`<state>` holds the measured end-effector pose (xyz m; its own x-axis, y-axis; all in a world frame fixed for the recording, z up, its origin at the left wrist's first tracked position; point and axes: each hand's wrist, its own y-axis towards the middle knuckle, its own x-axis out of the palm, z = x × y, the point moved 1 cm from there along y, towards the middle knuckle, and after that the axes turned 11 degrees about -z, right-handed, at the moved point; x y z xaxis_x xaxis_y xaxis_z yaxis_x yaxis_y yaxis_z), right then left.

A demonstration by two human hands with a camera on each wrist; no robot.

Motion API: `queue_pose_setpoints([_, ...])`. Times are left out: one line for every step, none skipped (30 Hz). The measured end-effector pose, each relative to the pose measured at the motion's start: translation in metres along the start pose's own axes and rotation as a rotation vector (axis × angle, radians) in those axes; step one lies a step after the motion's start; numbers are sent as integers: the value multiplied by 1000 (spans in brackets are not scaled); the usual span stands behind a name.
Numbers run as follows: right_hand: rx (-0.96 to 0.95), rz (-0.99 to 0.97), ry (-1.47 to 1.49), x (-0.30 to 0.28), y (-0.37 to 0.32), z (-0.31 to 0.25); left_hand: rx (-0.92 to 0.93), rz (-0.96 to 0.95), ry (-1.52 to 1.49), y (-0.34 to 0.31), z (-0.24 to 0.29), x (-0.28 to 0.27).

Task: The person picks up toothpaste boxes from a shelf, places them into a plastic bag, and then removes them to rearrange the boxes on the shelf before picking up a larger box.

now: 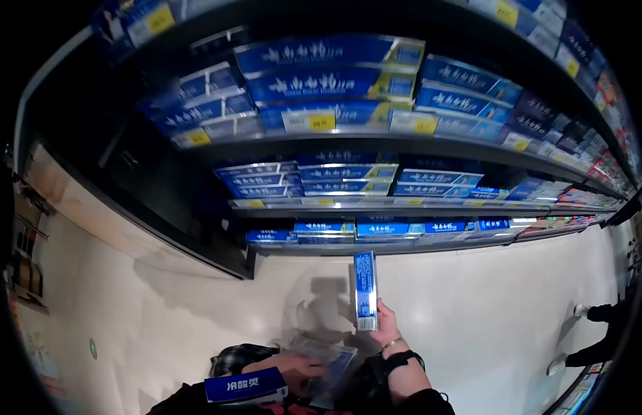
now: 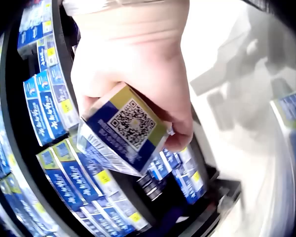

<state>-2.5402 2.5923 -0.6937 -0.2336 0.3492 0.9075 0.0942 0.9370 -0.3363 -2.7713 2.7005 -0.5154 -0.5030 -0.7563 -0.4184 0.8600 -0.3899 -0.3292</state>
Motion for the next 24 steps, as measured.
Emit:
queue_pose_setpoints([-8, 21, 34, -7, 7, 3, -14, -10, 1, 0, 5, -2])
queue_pose_setpoints([-17, 50, 70, -12, 12, 5, -24, -23, -4, 2, 3, -3])
queue_pose_setpoints([6, 27, 67, -10, 14, 5, -30, -38, -17, 4, 0, -3])
queue_pose_setpoints([35, 15, 66, -5, 15, 7, -4, -44, -11, 5, -1, 0])
queue_pose_setpoints([70, 9, 69, -2, 10, 10, 22, -49, -13, 7, -2, 3])
queue_pose_setpoints([87, -24, -21, 3, 5, 12, 46, -51, -9, 9, -7, 4])
queue_pose_setpoints([107, -34, -21, 1, 4, 12, 67, -51, 3, 11, -13, 4])
queue_pose_setpoints([129, -41, -16, -2, 2, 14, 115, -14, -29, 12, -21, 10])
queue_pose_setpoints([150, -49, -10, -1, -2, 17, 83, -25, -2, 11, -24, 13])
queue_pose_setpoints([155, -9, -10, -1, -6, 18, 52, -34, 31, 10, -28, 13])
queue_pose_setpoints([162, 2, -38, -1, -10, 18, 20, -43, 64, 8, -29, 13])
queue_pose_setpoints([169, 13, -67, 4, -14, 17, -46, -27, 89, 5, -26, 14])
queue_pose_setpoints([178, 24, -96, 8, -17, 16, -64, -27, 109, 3, -23, 12])
queue_pose_setpoints([181, 13, -84, 4, -17, 15, -83, -25, 128, 1, -19, 8])
queue_pose_setpoints([186, 2, -73, 0, -16, 15, -103, -21, 145, -1, -17, 8])
queue_pose_setpoints([192, -11, -60, -4, -15, 15, -88, -16, 147, -2, -18, 9])
queue_pose_setpoints([188, 23, -78, -8, -14, 15, -76, -10, 152, -3, -18, 10])
queue_pose_setpoints([183, 59, -95, -7, -15, 16, -63, -5, 156, -3, -18, 12])
queue_pose_setpoints([178, 97, -112, -7, -16, 17, -54, -1, 152, -4, -17, 13])
queue_pose_setpoints([193, 99, -124, -6, -17, 17, -45, 4, 149, -5, -16, 13])
queue_pose_setpoints([208, 102, -137, -8, -18, 16, -35, 9, 146, -5, -15, 14])
queue_pose_setpoints([226, 104, -150, -9, -19, 16, -8, 17, 135, -3, -16, 16])
queue_pose_setpoints([201, 106, -121, -10, -19, 15, 11, 31, 123, -2, -18, 18])
queue_pose_setpoints([188, 103, -92, -11, -19, 15, 20, 52, 108, -3, -20, 21])
